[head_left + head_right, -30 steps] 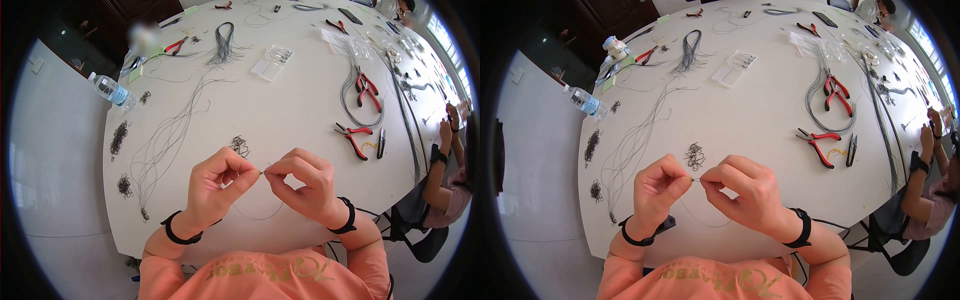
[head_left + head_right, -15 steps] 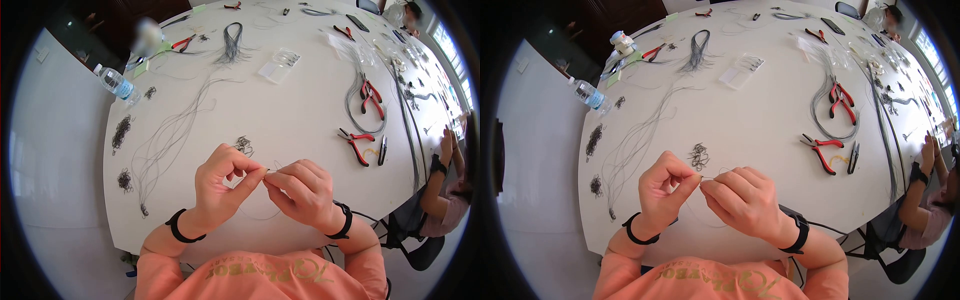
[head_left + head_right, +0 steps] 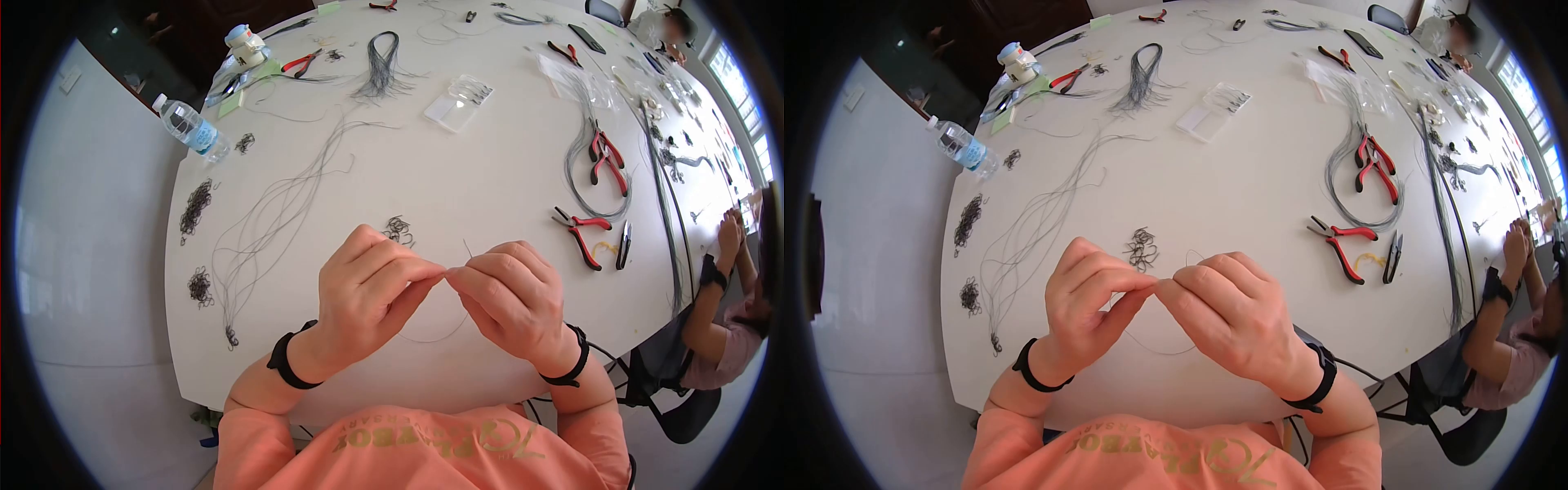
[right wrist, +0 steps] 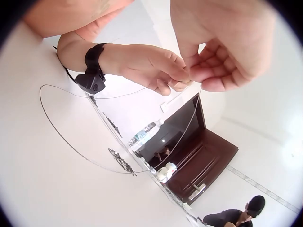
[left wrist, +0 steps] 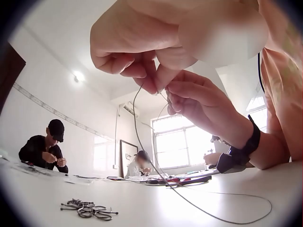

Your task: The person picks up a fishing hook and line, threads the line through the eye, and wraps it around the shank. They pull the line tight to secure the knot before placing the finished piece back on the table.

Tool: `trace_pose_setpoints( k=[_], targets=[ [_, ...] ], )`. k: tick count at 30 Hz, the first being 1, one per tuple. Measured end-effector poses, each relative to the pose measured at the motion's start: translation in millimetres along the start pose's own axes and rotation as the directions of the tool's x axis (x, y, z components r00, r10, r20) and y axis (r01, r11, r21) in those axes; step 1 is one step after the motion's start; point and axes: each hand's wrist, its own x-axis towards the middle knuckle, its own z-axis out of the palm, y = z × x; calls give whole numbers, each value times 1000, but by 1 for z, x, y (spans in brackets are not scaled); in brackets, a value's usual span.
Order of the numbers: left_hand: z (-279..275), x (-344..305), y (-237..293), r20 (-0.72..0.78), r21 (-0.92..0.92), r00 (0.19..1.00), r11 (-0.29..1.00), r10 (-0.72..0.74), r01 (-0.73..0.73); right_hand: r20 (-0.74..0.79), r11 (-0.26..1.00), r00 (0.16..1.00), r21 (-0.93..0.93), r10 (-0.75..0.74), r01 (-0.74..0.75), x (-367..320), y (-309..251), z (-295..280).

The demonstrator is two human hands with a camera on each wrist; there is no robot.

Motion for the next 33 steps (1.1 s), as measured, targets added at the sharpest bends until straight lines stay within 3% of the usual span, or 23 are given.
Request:
trace_pose_setpoints(
  k=[8, 10, 13, 19, 25, 33],
  targets=[
    [-3, 2, 1, 85, -133, 992, 986, -91, 101, 35, 973, 984, 144, 175, -178, 4, 3, -7],
    [-5, 2, 2, 136, -217, 978, 959, -155, 182, 98, 874, 933, 326, 347, -360, 4, 3, -8],
    [-8, 1, 1, 204, -294, 956, 918, -212, 266, 168, 782, 885, 417, 435, -464, 4, 5, -9],
    [-11, 3, 5, 268, -364, 912, 844, -311, 395, 175, 770, 874, 416, 454, -484, 4, 3, -9],
    [-11, 0, 7, 210, -418, 895, 791, -393, 446, 169, 730, 862, 469, 478, -497, -1, 1, -1],
    [-11, -1, 10, 111, -303, 943, 893, -315, 334, 192, 645, 839, 561, 509, -519, -3, -5, 5]
  ],
)
